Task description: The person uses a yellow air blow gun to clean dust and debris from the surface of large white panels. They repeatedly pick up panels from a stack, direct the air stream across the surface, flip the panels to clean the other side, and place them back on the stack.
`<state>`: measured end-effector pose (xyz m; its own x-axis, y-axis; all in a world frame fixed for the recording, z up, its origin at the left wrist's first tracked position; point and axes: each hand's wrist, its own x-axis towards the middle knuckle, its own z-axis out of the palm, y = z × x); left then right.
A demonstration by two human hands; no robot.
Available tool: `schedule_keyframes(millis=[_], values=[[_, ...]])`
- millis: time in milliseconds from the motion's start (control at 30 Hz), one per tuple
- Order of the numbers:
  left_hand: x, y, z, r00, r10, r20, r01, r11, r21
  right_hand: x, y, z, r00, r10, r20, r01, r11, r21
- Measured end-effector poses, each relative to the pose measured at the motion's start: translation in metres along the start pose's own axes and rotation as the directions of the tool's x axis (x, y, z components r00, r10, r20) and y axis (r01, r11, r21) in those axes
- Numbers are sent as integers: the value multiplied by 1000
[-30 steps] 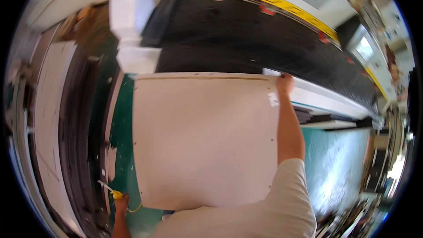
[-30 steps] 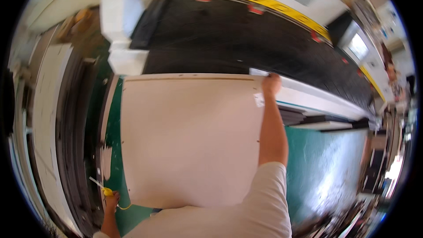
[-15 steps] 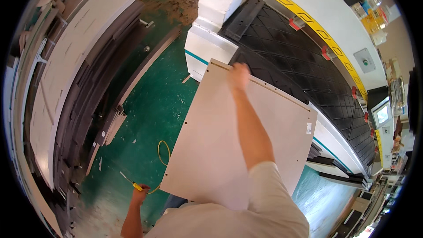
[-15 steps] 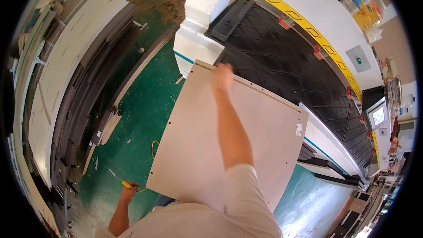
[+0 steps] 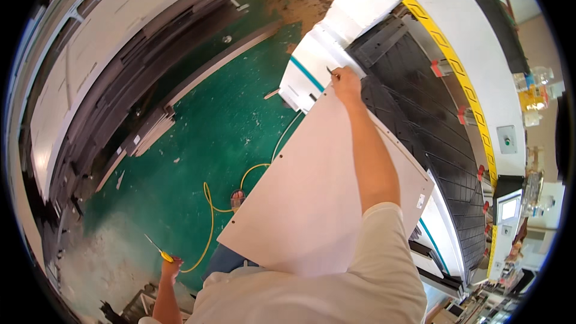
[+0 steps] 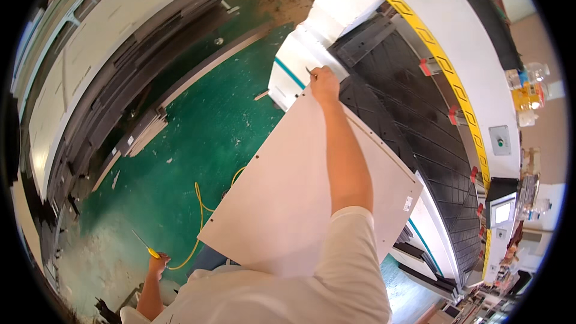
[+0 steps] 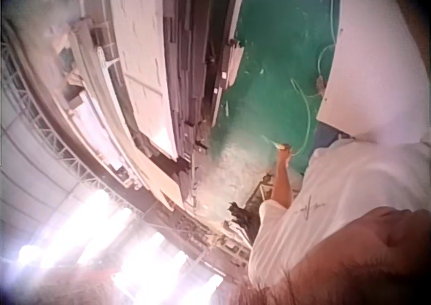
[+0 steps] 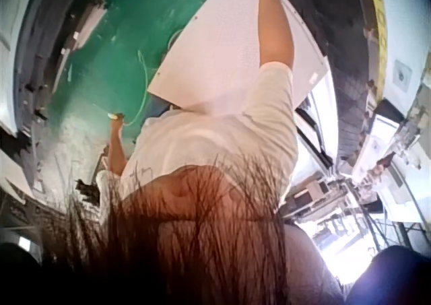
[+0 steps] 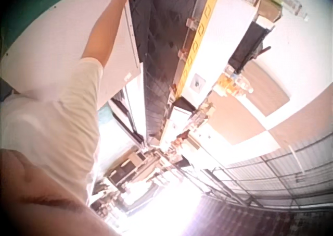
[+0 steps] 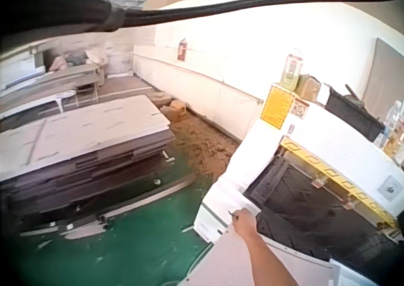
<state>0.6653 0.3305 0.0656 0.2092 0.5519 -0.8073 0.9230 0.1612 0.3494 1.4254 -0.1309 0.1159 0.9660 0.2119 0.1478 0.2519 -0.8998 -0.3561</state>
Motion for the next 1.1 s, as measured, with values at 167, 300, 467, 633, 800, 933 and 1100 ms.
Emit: schedule_keyframes(millis=[167,300,467,633,800,933,1100], values=[[-5,-21,4,998,43,35,-43,999,-20,-33,-9,-4,975,-220,-39,223,949,221],[0,-32,12,994,43,99,-46,998,34,-129,-81,10,931,-363,-23,343,852,396],[3,-3,27,992,49,119,-49,999,-4,-324,-205,38,796,-606,12,510,680,526],[11,17,26,983,131,126,-128,991,-30,-332,-225,34,790,-598,137,442,710,548],[41,-16,14,982,139,125,-131,989,-72,-211,-130,-7,992,-119,-36,124,974,192],[56,-61,12,994,78,76,-66,988,-142,-278,-179,8,990,-127,57,106,952,288],[74,-102,21,998,-11,-62,12,1000,13,-478,-342,15,783,-553,285,342,764,547]])
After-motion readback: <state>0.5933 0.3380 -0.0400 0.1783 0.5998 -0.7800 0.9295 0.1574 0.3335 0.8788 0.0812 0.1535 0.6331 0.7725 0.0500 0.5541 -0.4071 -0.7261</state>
